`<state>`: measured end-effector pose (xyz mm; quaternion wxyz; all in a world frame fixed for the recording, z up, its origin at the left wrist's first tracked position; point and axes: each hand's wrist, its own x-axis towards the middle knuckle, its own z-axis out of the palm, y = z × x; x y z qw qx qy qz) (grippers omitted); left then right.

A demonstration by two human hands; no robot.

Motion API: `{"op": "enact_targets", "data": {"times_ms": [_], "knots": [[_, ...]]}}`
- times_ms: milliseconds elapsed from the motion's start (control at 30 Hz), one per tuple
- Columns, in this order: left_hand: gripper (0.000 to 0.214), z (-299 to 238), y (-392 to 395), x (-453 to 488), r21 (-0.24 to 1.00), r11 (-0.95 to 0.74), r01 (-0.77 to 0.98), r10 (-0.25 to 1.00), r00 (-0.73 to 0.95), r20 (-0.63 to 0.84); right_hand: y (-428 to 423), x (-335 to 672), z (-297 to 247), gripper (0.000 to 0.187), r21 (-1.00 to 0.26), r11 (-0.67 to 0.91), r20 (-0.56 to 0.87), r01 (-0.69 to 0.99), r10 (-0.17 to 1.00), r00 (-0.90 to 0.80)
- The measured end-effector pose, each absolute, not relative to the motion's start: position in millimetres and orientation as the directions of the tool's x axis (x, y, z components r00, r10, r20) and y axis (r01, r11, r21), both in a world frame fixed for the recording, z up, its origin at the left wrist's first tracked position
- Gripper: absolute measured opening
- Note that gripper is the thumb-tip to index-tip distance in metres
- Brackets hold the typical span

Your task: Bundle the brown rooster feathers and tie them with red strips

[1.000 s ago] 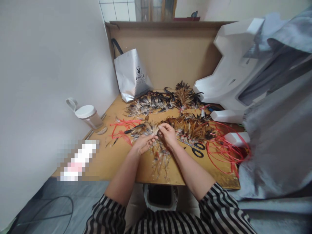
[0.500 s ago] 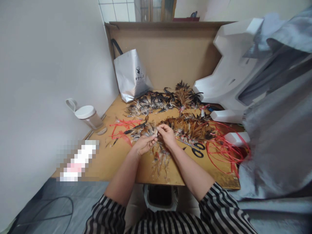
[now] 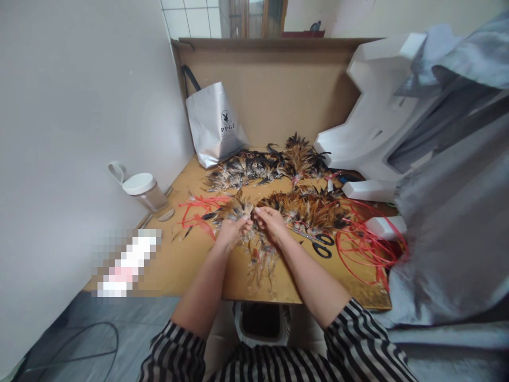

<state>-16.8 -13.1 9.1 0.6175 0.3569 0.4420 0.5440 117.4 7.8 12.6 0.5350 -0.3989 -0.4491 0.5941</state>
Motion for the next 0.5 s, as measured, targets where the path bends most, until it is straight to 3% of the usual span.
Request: {"op": "enact_targets", "data": {"times_ms": [233, 500], "knots": [[0.028, 9.7, -14.4, -12.2, 0.982, 0.097, -0.165, 0.994, -0.033, -0.104, 6.0, 115.7, 12.4, 0.033, -0.97, -0.072, -0.036, -0.233, 0.987, -0.159], [0.031, 14.3, -17.9, -12.8, 0.953, 0.157, -0.259, 0.987, 0.08, -0.141, 6.3, 115.6, 9.7, 0.03, -0.959, -0.05, 0.001, -0.28, 0.984, -0.178]]}}
